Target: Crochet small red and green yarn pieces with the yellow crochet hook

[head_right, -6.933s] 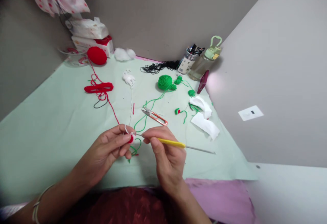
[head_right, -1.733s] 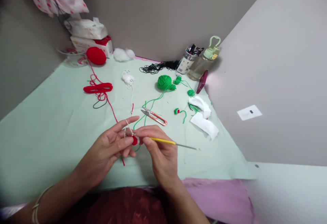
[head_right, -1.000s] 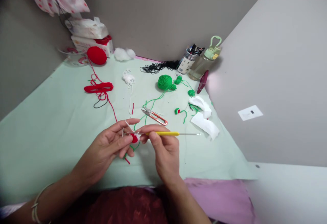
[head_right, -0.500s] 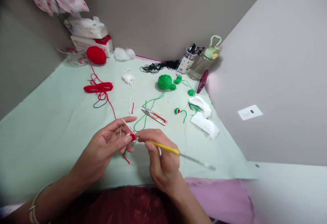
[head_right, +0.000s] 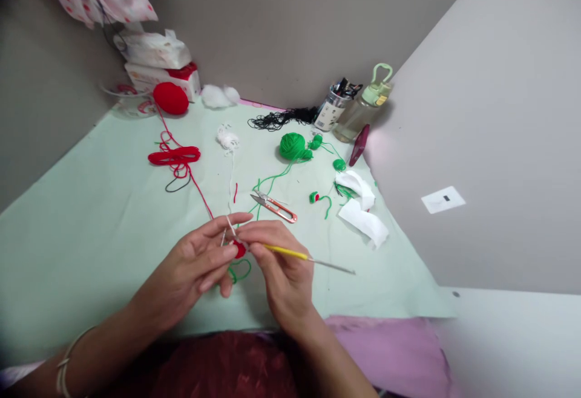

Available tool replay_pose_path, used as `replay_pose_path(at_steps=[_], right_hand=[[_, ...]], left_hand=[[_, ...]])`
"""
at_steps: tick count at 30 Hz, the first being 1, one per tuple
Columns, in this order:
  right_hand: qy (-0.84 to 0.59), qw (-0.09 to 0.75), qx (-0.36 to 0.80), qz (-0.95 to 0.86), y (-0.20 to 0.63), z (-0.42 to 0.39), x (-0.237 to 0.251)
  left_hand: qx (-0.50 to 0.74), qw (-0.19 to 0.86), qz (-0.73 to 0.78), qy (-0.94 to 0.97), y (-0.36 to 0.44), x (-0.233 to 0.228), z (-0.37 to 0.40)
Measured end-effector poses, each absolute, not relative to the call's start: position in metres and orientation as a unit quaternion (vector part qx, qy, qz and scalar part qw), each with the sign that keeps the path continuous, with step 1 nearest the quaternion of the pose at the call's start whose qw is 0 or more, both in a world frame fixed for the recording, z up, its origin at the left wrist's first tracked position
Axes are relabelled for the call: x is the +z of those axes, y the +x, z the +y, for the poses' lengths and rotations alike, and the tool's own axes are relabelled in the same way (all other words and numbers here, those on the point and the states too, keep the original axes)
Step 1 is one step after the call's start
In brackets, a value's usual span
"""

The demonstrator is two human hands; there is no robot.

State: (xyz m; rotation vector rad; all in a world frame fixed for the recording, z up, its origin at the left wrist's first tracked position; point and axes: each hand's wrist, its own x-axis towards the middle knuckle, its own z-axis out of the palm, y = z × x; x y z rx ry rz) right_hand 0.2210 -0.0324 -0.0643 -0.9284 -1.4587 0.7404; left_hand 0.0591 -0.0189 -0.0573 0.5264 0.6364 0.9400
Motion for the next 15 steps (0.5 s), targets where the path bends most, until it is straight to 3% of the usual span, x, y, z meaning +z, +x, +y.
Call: replay_pose_path(at_steps=[8,12,15], right_hand=[[-0.427,0.518,0.119,-0.732,0.224,-0.046,-0.072],[-0.422,0.611,0.271,-0.613,0.228,-0.039,-0.068],[-0.398,0.611,0.357,-0.583,0.225,-0.034,-0.067]], left_hand=[[0.424,0.828,0.309,0.200,0.059,-0.062,-0.013],[0.435,0.825,0.315,0.175,0.055,-0.062,-0.011],[0.458,0.800,0.324,0.211,0.057,-0.061,-0.015]])
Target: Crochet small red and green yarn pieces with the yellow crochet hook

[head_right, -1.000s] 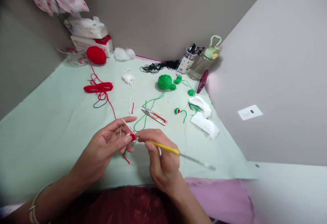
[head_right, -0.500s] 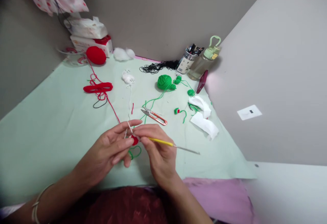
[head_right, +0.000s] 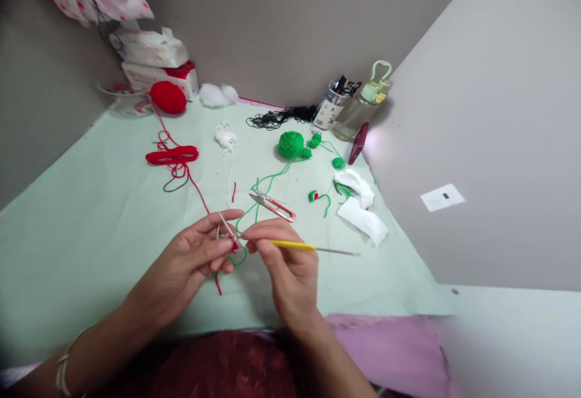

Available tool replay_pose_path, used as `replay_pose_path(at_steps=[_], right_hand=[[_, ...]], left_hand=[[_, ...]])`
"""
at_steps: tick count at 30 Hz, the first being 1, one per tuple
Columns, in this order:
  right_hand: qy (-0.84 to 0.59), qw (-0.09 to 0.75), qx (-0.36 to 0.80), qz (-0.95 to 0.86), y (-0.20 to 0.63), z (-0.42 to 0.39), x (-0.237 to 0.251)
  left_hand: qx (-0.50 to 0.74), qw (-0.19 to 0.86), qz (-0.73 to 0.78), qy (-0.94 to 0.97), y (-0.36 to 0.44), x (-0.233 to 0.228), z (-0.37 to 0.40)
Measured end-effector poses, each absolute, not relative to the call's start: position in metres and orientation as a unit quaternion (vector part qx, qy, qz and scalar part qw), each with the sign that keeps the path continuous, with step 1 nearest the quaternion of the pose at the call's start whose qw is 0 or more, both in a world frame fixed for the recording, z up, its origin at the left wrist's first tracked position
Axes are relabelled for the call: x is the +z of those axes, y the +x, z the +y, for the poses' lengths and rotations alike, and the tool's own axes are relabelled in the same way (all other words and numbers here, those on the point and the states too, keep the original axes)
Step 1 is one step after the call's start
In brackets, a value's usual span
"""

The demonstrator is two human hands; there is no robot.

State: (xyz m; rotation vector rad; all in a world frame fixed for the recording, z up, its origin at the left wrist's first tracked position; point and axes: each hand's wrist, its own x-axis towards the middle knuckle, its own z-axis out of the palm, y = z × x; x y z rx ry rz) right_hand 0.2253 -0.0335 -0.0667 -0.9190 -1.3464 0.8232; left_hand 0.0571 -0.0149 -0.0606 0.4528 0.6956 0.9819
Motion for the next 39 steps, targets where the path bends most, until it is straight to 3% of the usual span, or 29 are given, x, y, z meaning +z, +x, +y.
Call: replay_pose_path(at_steps=[14,23,39], right_hand=[[-0.393,0.606,0.456,-0.520,0.230,-0.032,-0.074],[-0.430,0.613,0.327,-0.576,0.229,-0.033,-0.071],[-0.412,0.608,0.323,-0.597,0.229,-0.037,-0.065]], left_hand=[[0.446,0.793,0.339,0.238,0.057,-0.057,-0.017],[0.422,0.814,0.326,0.231,0.058,-0.060,-0.017],[0.423,0.820,0.320,0.216,0.057,-0.060,-0.016]])
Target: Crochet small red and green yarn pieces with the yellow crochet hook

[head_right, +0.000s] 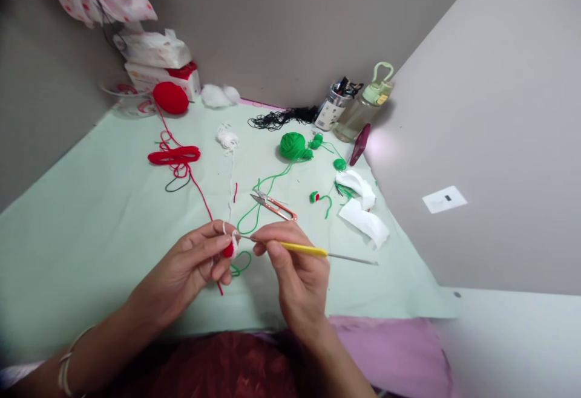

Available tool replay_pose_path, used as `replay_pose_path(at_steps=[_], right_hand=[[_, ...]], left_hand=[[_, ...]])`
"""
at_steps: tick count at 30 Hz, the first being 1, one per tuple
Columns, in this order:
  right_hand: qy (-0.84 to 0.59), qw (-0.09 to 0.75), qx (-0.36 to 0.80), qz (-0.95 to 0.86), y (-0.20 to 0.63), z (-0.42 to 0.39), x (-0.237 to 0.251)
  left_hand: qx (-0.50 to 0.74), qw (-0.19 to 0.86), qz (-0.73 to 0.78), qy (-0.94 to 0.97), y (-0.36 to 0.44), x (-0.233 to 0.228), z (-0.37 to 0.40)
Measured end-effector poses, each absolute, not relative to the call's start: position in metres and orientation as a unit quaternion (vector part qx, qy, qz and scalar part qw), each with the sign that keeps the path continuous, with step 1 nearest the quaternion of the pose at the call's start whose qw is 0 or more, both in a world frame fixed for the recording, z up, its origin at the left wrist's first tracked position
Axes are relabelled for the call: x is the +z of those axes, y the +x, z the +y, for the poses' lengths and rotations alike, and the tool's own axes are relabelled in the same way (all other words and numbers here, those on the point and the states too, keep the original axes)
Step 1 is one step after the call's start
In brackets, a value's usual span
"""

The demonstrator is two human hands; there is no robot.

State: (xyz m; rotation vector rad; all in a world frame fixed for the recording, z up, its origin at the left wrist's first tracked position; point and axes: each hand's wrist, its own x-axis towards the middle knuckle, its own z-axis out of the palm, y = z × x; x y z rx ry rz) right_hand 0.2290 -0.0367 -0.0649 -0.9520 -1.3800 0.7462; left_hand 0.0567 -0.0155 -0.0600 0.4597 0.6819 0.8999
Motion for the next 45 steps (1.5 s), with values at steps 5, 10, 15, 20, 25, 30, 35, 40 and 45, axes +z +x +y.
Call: replay_pose_path(at_steps=[5,10,15,20,25,30,35,40,45], right_hand=[[-0.416,0.595,0.318,-0.610,0.229,-0.038,-0.061],[-0.426,0.583,0.289,-0.629,0.227,-0.039,-0.059],[-0.418,0.577,0.305,-0.632,0.222,-0.038,-0.062],[-0.401,0.588,0.348,-0.611,0.220,-0.037,-0.068],[-0.396,0.623,0.391,-0.550,0.221,-0.036,-0.074],[-0.391,0.630,0.456,-0.492,0.224,-0.033,-0.074],[-0.397,0.617,0.443,-0.515,0.227,-0.034,-0.070],[-0.422,0.576,0.299,-0.633,0.228,-0.042,-0.065],[-0.381,0.541,0.168,-0.731,0.226,-0.047,-0.069]], left_hand=[[0.420,0.820,0.320,0.219,0.056,-0.060,-0.016],[0.417,0.809,0.333,0.246,0.058,-0.057,-0.017],[0.423,0.803,0.328,0.262,0.061,-0.057,-0.017],[0.420,0.803,0.324,0.273,0.058,-0.063,-0.019],[0.438,0.788,0.336,0.275,0.057,-0.062,-0.019],[0.451,0.775,0.348,0.275,0.057,-0.059,-0.019],[0.454,0.770,0.354,0.276,0.055,-0.057,-0.020],[0.464,0.750,0.369,0.295,0.056,-0.059,-0.018],[0.480,0.716,0.382,0.334,0.056,-0.063,-0.017]])
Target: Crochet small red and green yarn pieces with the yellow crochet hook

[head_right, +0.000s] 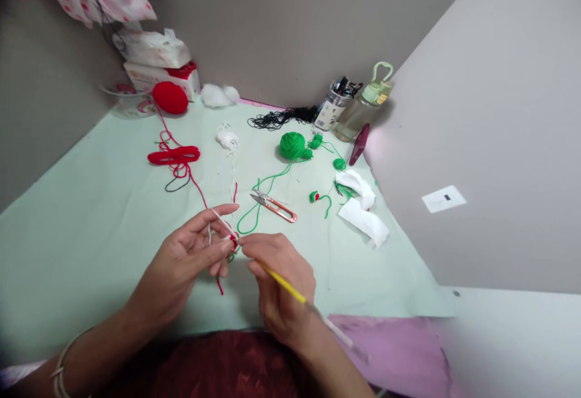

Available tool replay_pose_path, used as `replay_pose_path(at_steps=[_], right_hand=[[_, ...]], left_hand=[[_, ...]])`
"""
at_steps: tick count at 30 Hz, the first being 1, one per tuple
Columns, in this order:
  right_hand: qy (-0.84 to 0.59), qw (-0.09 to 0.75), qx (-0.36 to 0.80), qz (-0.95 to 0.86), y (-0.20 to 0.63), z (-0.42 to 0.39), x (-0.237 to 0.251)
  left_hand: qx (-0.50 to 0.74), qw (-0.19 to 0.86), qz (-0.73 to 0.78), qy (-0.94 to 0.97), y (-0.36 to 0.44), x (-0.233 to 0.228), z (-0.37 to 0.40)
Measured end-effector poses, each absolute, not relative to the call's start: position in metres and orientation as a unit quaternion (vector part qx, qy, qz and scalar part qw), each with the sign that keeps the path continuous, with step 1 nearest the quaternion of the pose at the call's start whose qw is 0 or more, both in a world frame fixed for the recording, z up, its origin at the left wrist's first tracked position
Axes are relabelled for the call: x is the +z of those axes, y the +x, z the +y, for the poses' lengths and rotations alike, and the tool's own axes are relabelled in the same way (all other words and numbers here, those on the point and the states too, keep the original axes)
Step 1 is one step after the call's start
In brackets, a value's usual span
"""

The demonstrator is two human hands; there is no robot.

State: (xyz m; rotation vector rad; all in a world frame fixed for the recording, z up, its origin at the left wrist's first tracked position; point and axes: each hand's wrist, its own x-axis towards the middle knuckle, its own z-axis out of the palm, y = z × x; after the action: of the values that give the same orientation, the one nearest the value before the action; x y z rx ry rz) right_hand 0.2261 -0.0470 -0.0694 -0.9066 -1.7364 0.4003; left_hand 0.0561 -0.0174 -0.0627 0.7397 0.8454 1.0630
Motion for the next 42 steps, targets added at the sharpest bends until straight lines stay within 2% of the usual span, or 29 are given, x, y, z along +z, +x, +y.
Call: replay_pose_path(at_steps=[5,8,10,14,17,20,25,27,31,34,42], right_hand=[[-0.389,0.469,0.017,-0.792,0.223,-0.050,-0.077],[-0.399,0.427,-0.056,-0.810,0.224,-0.051,-0.077],[-0.404,0.467,-0.009,-0.787,0.225,-0.050,-0.075],[-0.418,0.597,0.241,-0.641,0.226,-0.040,-0.069],[-0.398,0.617,0.337,-0.590,0.223,-0.033,-0.066],[-0.399,0.596,0.311,-0.623,0.218,-0.033,-0.066],[-0.443,0.506,0.086,-0.735,0.217,-0.046,-0.071],[-0.440,0.495,0.061,-0.747,0.221,-0.047,-0.071],[-0.438,0.600,0.235,-0.626,0.225,-0.040,-0.068],[-0.407,0.618,0.344,-0.578,0.222,-0.034,-0.067],[-0.405,0.610,0.386,-0.562,0.221,-0.034,-0.072]], left_hand=[[0.482,0.724,0.371,0.325,0.057,-0.062,-0.020],[0.440,0.789,0.332,0.271,0.056,-0.058,-0.019],[0.403,0.827,0.314,0.234,0.053,-0.056,-0.016],[0.418,0.816,0.329,0.224,0.048,-0.053,-0.011],[0.428,0.797,0.333,0.266,0.049,-0.054,-0.013],[0.439,0.778,0.346,0.288,0.054,-0.055,-0.016],[0.445,0.785,0.345,0.257,0.059,-0.057,-0.018],[0.422,0.817,0.321,0.224,0.058,-0.057,-0.016],[0.433,0.825,0.316,0.182,0.054,-0.057,-0.013],[0.453,0.802,0.323,0.218,0.055,-0.056,-0.014],[0.460,0.768,0.353,0.274,0.058,-0.056,-0.018]])
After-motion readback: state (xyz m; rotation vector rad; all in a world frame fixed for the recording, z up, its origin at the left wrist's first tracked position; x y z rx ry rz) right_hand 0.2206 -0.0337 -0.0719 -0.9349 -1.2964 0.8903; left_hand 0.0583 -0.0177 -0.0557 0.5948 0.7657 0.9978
